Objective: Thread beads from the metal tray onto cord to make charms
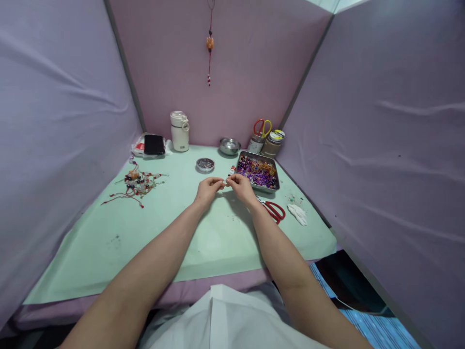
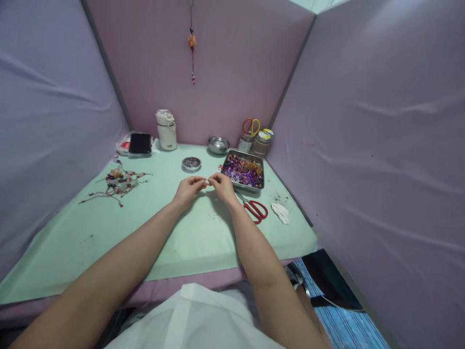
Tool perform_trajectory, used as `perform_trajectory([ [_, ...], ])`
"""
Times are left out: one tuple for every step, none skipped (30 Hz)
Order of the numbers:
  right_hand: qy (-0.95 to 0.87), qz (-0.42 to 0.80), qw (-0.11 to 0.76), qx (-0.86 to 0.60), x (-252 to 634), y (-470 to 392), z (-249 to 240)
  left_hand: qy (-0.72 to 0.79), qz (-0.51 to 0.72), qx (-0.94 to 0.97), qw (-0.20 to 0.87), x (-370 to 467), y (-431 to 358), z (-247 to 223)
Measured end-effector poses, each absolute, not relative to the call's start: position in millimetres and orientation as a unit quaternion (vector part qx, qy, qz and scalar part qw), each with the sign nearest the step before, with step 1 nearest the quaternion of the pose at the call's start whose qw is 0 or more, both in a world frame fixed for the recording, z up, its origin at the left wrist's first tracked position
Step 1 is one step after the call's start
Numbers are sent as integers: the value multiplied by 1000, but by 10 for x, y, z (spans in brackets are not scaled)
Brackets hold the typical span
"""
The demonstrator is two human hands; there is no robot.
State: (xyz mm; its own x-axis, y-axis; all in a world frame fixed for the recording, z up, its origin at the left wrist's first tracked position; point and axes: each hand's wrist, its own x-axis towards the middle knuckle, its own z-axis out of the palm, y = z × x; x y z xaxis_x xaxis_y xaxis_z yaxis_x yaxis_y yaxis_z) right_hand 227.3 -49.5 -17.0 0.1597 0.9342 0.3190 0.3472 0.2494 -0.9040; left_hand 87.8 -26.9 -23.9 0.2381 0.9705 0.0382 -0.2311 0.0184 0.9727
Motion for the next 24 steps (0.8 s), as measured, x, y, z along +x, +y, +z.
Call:
perform_trajectory([
  [-587, 278, 529, -546, 2273, -497, -170, 368, 497, 506, 602, 876, -267, -241],
  [-589, 278, 528, -545, 2274, -498, -170, 366, 499, 516, 592, 873, -266, -241],
  [-591, 277, 526, -546, 2276, -499, -170, 367, 501, 529, 579, 870, -268, -237],
  [-593, 276, 523, -546, 2277, -500, -170, 370, 501, 543, 564, 866, -272, -230],
  [-595, 276, 520, -547, 2277, -500, -169, 374, 499, 557, 548, 862, -278, -220],
  [-598, 276, 518, -546, 2277, -501, -167, 380, 497, 569, 534, 859, -286, -208],
  [-602, 277, 516, -543, 2276, -502, -165, 385, 495, 578, 522, 855, -295, -195],
  [-605, 278, 515, -540, 2274, -503, -162, 390, 494, 585, 512, 852, -304, -183],
  [-607, 278, 516, -536, 2272, -505, -158, 394, 493, 588, 505, 850, -312, -172],
  [-609, 275, 518, -534, 2270, -508, -155, 397, 491, 590, 502, 848, -318, -165],
  [-610, 272, 521, -532, 2268, -511, -151, 399, 490, 591, 501, 847, -321, -160],
  [-611, 268, 523, -531, 2267, -513, -146, 398, 490, 590, 504, 847, -322, -159],
  [-611, 263, 524, -532, 2266, -516, -142, 398, 491, 586, 507, 848, -321, -160],
  [-611, 259, 525, -533, 2266, -519, -137, 397, 494, 580, 512, 851, -320, -162],
  [-611, 256, 525, -535, 2266, -522, -133, 396, 498, 573, 516, 855, -318, -165],
  [-610, 254, 525, -537, 2266, -526, -128, 397, 503, 566, 518, 859, -316, -167],
  [-610, 252, 524, -539, 2266, -529, -123, 398, 508, 559, 520, 864, -316, -167],
  [-609, 251, 523, -541, 2266, -531, -118, 400, 512, 554, 520, 870, -317, -166],
  [-610, 250, 522, -541, 2265, -534, -113, 402, 515, 551, 519, 875, -319, -163],
  [-611, 250, 521, -541, 2263, -537, -109, 405, 516, 549, 518, 880, -322, -158],
  [-612, 249, 520, -541, 2260, -539, -104, 409, 518, 545, 517, 885, -325, -152],
  [-613, 247, 519, -542, 2258, -540, -100, 411, 521, 539, 520, 889, -328, -145],
  [-613, 244, 518, -545, 2256, -541, -97, 410, 525, 528, 527, 892, -331, -136],
  [-612, 240, 516, -549, 2255, -541, -95, 407, 531, 512, 539, 894, -333, -125],
])
